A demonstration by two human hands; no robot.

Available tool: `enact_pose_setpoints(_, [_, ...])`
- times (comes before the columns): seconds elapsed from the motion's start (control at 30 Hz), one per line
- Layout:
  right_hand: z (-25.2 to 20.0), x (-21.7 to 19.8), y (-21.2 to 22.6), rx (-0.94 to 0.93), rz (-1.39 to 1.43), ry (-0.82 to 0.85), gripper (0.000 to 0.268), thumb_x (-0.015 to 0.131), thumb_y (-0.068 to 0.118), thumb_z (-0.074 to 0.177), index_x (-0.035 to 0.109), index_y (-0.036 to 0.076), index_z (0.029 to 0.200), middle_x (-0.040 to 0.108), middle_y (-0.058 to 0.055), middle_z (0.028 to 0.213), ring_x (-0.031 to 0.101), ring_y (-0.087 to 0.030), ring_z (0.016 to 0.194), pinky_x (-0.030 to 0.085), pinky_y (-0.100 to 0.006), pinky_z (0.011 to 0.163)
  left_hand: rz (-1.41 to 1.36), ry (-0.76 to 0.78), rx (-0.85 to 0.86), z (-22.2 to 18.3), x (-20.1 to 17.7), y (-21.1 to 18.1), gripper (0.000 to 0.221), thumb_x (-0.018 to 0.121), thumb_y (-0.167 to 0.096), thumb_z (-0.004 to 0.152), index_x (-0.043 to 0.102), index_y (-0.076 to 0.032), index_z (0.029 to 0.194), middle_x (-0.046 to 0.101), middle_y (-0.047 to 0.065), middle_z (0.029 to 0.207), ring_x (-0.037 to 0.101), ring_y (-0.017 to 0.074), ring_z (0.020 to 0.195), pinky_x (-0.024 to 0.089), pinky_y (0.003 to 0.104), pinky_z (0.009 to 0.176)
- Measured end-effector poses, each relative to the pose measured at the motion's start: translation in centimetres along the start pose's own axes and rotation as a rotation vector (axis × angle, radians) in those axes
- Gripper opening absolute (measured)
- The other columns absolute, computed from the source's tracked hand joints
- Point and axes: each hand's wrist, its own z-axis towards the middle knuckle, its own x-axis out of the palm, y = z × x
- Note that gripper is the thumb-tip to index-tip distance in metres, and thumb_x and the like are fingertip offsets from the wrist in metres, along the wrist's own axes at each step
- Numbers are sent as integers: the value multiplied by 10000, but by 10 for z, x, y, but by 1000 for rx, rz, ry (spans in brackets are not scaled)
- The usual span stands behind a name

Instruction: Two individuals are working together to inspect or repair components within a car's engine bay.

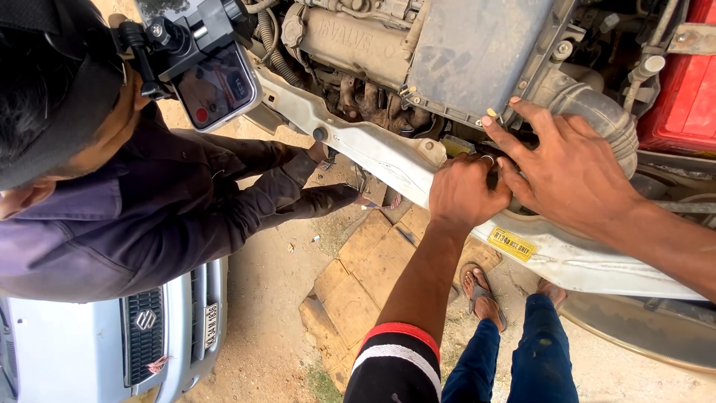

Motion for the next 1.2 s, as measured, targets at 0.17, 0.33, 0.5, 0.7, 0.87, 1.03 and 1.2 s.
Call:
enact_pose_setpoints(0.17, [0, -1, 1, 5, 5, 4, 557, 670, 331, 907, 622, 140, 1428, 516, -194, 1388, 678, -333, 900, 574, -416, 875, -16, -14, 1, -1, 0, 0, 268, 633, -296, 856, 737, -58, 791, 724, 182, 800, 710, 365, 808, 577, 472, 792])
enact_pose_setpoints(0.33, [0, -3, 1, 7, 29, -12, 588, 693, 320, 868, 623, 139, 1424, 517, -189, 1387, 669, -349, 920, 566, -427, 879, -15, -38, 36, -1, 2, 2, 259, 629, -290, 856, 731, -61, 794, 724, 168, 776, 710, 358, 818, 577, 472, 801])
enact_pose_setpoints(0.5, [0, -4, 1, 8, 41, -22, 587, 696, 309, 865, 624, 143, 1424, 517, -186, 1384, 663, -354, 932, 562, -434, 887, -11, -37, 36, -1, 1, 2, 254, 633, -289, 848, 730, -61, 793, 723, 168, 775, 710, 361, 820, 576, 475, 794])
enact_pose_setpoints(0.7, [0, -1, 0, 8, 32, -13, 577, 684, 321, 883, 619, 144, 1428, 514, -186, 1391, 662, -347, 932, 564, -432, 891, -17, -53, 44, -1, 2, 1, 251, 642, -285, 846, 731, -57, 794, 723, 178, 813, 707, 373, 820, 575, 477, 790])
enact_pose_setpoints(0.87, [0, 2, -2, 11, 10, 8, 589, 676, 347, 891, 599, 160, 1444, 508, -190, 1396, 660, -350, 923, 570, -428, 879, -8, -32, 38, 1, 1, 1, 258, 637, -282, 858, 730, -51, 787, 723, 176, 814, 709, 369, 817, 575, 474, 788])
enact_pose_setpoints(1.03, [0, 2, -2, 12, 17, 15, 596, 669, 355, 900, 576, 177, 1461, 507, -184, 1404, 652, -353, 939, 572, -433, 874, 1, -23, 41, 1, 4, 4, 268, 633, -277, 861, 722, -40, 770, 726, 170, 824, 712, 363, 821, 579, 466, 789])
enact_pose_setpoints(1.2, [0, 0, -2, 6, 23, 2, 597, 668, 356, 899, 579, 176, 1461, 513, -182, 1402, 649, -353, 945, 572, -434, 879, 0, -46, 55, 0, 4, 4, 250, 637, -268, 854, 723, -44, 786, 726, 169, 827, 710, 367, 828, 577, 469, 793])
